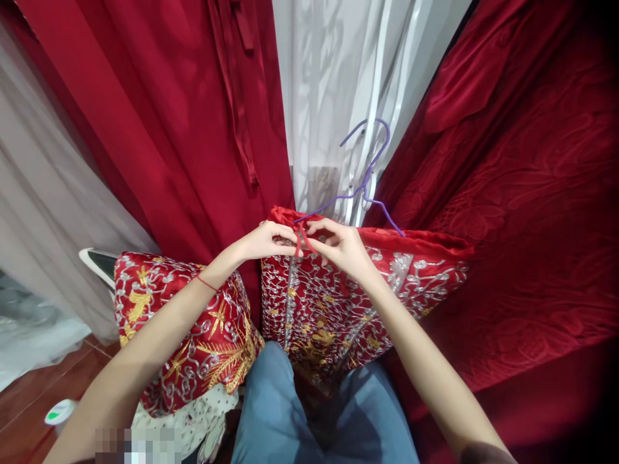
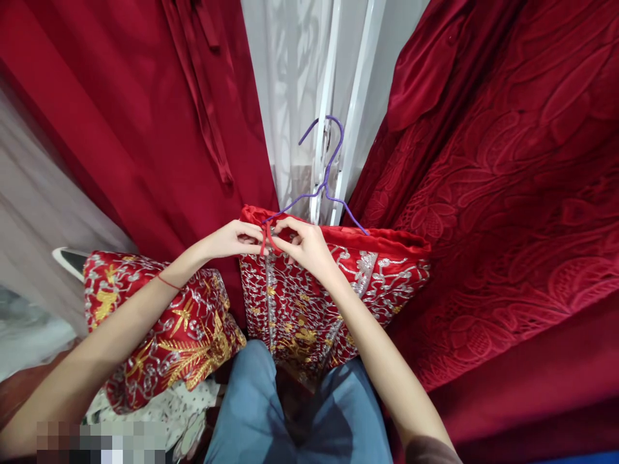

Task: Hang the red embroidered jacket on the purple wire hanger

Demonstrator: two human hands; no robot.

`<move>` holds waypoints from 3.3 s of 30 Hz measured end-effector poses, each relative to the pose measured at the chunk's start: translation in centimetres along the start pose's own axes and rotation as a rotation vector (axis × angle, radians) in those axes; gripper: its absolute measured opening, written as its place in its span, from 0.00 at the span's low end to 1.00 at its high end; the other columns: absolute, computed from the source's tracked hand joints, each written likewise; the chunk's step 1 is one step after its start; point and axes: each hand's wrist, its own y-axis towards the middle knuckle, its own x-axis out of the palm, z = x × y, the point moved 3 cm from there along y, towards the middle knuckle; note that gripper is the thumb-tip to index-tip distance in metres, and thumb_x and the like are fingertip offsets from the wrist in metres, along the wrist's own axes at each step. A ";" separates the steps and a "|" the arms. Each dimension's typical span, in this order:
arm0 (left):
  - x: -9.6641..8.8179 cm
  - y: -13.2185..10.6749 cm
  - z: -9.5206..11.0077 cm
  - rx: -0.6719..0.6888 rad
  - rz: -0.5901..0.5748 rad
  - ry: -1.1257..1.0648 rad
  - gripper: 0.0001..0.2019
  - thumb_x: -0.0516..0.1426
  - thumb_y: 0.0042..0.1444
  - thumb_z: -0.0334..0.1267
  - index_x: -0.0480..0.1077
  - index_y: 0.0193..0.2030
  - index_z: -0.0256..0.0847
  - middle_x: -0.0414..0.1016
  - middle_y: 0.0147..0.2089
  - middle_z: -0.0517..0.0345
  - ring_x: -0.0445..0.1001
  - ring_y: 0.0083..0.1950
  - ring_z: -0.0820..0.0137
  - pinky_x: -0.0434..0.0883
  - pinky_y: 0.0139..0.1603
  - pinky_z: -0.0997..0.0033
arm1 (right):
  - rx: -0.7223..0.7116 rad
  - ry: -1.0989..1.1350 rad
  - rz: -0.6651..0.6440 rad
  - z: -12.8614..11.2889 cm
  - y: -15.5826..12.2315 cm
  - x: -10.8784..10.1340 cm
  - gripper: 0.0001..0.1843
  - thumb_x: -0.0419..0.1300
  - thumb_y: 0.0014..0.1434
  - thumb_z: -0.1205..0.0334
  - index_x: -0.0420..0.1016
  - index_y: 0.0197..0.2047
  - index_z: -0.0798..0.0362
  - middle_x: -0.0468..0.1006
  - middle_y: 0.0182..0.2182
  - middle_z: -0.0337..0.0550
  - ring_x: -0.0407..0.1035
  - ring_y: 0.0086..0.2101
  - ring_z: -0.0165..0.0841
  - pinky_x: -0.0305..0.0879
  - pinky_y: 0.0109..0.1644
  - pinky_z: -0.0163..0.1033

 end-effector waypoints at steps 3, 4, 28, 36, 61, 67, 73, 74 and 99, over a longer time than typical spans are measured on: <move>0.2 0.1 0.3 -0.030 -0.036 -0.065 0.11 0.67 0.49 0.42 0.81 0.33 0.35 0.78 0.32 0.57 0.69 0.29 0.76 0.65 0.31 0.76 | -0.019 0.003 -0.008 -0.1 -0.2 0.0 0.12 0.64 0.60 0.52 0.82 0.38 0.52 0.78 0.55 0.51 0.71 0.20 0.26 0.72 0.29 0.39; 0.3 0.1 0.3 -0.043 -0.045 -0.097 0.11 0.68 0.49 0.42 0.80 0.33 0.35 0.78 0.31 0.57 0.69 0.29 0.76 0.66 0.32 0.76 | -0.036 -0.017 -0.012 -0.2 -0.2 0.1 0.12 0.63 0.61 0.53 0.83 0.39 0.51 0.78 0.56 0.51 0.73 0.22 0.27 0.74 0.32 0.41; -0.5 -0.1 0.1 -0.117 -0.032 -0.107 0.12 0.64 0.53 0.45 0.80 0.31 0.36 0.78 0.29 0.58 0.71 0.31 0.75 0.67 0.36 0.75 | 0.029 -0.006 -0.108 0.9 -0.3 1.3 0.16 0.62 0.61 0.48 0.80 0.39 0.52 0.76 0.23 0.37 0.67 0.23 0.30 0.65 0.33 0.36; -1.3 -0.2 1.2 -0.064 0.032 -0.177 0.19 0.58 0.59 0.47 0.79 0.24 0.37 0.81 0.32 0.51 0.77 0.37 0.68 0.71 0.44 0.69 | 0.288 0.601 -0.151 0.3 0.7 1.5 0.21 0.62 0.58 0.41 0.71 0.38 0.52 0.73 0.21 0.34 0.69 0.24 0.28 0.66 0.35 0.36; -3.0 -1.6 2.0 -0.048 0.515 0.713 0.08 0.57 0.47 0.33 0.76 0.22 0.38 0.66 0.19 0.60 0.58 0.23 0.75 0.53 0.27 0.71 | 0.131 -0.105 -0.016 0.9 1.0 0.4 0.09 0.65 0.55 0.57 0.79 0.30 0.55 0.69 0.20 0.35 0.57 0.23 0.26 0.53 0.30 0.35; -1.6 -1.3 1.9 0.233 0.786 0.347 0.10 0.60 0.59 0.39 0.82 0.35 0.39 0.73 0.24 0.59 0.60 0.24 0.77 0.58 0.27 0.74 | 0.198 0.418 -0.114 0.6 1.0 1.5 0.20 0.67 0.54 0.45 0.83 0.38 0.54 0.68 0.20 0.34 0.52 0.20 0.23 0.44 0.23 0.32; -0.7 -0.7 2.1 0.216 0.398 0.008 0.12 0.66 0.52 0.45 0.82 0.30 0.36 0.72 0.23 0.58 0.57 0.22 0.80 0.53 0.22 0.76 | 0.260 0.714 -0.002 1.0 1.1 2.3 0.22 0.69 0.52 0.44 0.83 0.40 0.55 0.67 0.20 0.33 0.44 0.18 0.19 0.36 0.21 0.33; -0.7 -0.7 2.2 0.195 0.337 0.004 0.12 0.66 0.52 0.44 0.82 0.30 0.35 0.70 0.21 0.60 0.56 0.21 0.81 0.52 0.22 0.76 | 0.249 0.705 -0.001 1.1 1.1 2.3 0.21 0.70 0.51 0.45 0.83 0.39 0.54 0.70 0.22 0.35 0.47 0.19 0.20 0.38 0.21 0.32; -1.3 -0.2 -0.2 -0.045 0.168 -0.093 0.09 0.67 0.48 0.39 0.80 0.32 0.34 0.78 0.29 0.57 0.71 0.29 0.74 0.66 0.31 0.74 | -0.432 -0.660 0.058 0.7 1.0 2.6 0.17 0.50 0.71 0.56 0.78 0.49 0.53 0.80 0.44 0.52 0.74 0.38 0.35 0.70 0.40 0.38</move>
